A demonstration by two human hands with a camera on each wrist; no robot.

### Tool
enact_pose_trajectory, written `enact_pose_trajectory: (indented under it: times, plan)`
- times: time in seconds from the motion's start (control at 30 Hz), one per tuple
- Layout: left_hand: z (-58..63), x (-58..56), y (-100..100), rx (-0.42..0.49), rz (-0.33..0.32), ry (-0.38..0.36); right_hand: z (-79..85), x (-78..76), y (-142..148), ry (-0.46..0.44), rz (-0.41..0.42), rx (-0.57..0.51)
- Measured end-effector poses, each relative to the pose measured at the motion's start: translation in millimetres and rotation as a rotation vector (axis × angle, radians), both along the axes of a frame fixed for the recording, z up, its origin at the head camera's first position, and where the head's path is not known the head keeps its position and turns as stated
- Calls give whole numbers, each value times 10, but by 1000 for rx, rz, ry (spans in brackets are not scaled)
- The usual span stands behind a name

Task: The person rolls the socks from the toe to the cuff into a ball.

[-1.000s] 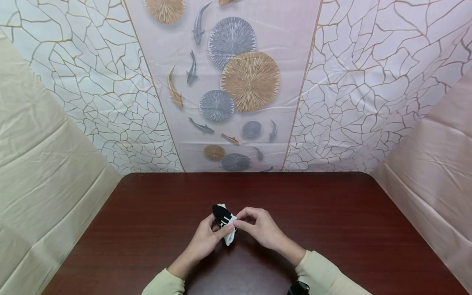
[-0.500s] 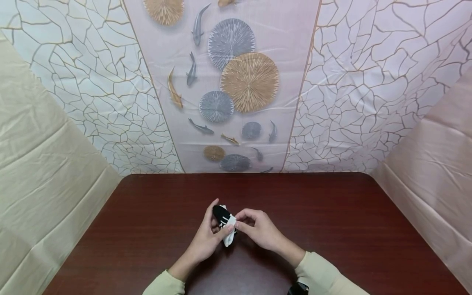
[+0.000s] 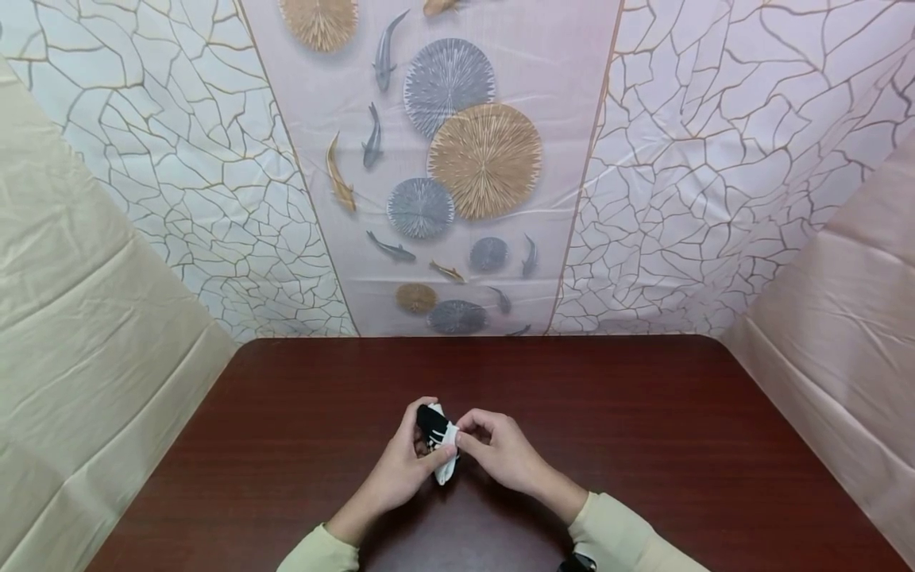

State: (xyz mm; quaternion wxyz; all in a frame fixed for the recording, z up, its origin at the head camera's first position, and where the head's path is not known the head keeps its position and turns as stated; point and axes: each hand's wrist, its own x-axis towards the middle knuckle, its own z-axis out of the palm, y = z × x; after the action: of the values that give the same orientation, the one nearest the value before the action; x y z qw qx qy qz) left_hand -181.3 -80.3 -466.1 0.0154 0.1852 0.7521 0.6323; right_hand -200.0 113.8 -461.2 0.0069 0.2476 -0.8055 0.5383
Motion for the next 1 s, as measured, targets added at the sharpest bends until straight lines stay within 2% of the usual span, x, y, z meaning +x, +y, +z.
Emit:
enact_pose_trajectory:
  times: [0.27, 0.43, 0.5, 0.6, 0.73, 0.87, 0.93, 1.0]
  plan:
    - [19, -14, 10, -25, -17, -23, 5, 18, -8, 11, -17, 26]
    - [11, -13, -11, -155, -15, 33, -33, 28, -7, 61, 3, 13]
    - [4, -12, -18, -203, -16, 54, -42, 28, -6, 129, 11, 7]
    - [-6, -10, -24, -239, -17, 58, -50, 20, 4, 295, 10, 32]
    - [-4, -11, -30, -237, -15, 36, -40, 8, 36, 565, -14, 156]
    - [12, -6, -33, -150, -31, -21, 0, -7, 67, 762, 16, 258]
    - [19, -6, -27, -81, -53, -58, 19, -10, 78, 819, 43, 276]
    - [28, -7, -19, -24, -74, -78, 30, -4, 84, 839, 56, 265]
